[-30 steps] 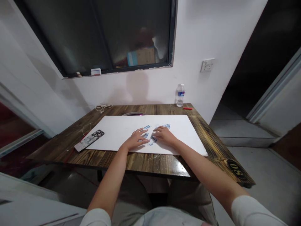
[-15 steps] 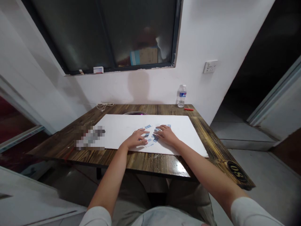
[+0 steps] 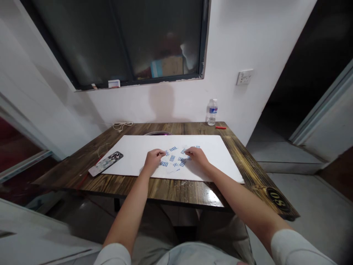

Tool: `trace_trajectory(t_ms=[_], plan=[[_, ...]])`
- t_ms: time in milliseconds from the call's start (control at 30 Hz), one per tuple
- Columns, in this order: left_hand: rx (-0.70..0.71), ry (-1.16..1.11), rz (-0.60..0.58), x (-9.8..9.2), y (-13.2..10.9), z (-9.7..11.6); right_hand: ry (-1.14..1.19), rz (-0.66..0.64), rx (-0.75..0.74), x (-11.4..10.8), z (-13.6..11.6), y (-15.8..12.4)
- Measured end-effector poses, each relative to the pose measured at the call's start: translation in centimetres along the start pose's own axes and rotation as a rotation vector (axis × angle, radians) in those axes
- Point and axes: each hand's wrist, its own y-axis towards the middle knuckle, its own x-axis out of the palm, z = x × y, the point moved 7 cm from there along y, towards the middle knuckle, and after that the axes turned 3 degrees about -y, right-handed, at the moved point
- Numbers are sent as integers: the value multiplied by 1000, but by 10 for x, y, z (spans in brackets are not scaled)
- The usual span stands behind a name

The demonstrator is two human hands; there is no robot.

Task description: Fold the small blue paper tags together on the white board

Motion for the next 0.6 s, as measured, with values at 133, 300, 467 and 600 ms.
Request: trace_trajectory(t_ms=[133, 300, 467, 600], plan=[[-185, 6, 183, -20, -3, -16, -101, 38, 145, -9, 8, -2], [-83, 114, 180, -21, 3, -12, -111, 7, 88, -8, 1, -2], [-55, 186, 76, -11, 3, -8, -128, -42, -70, -5, -11, -1], [-48, 305, -113, 1, 0, -3, -97, -118, -221, 4, -24, -4]])
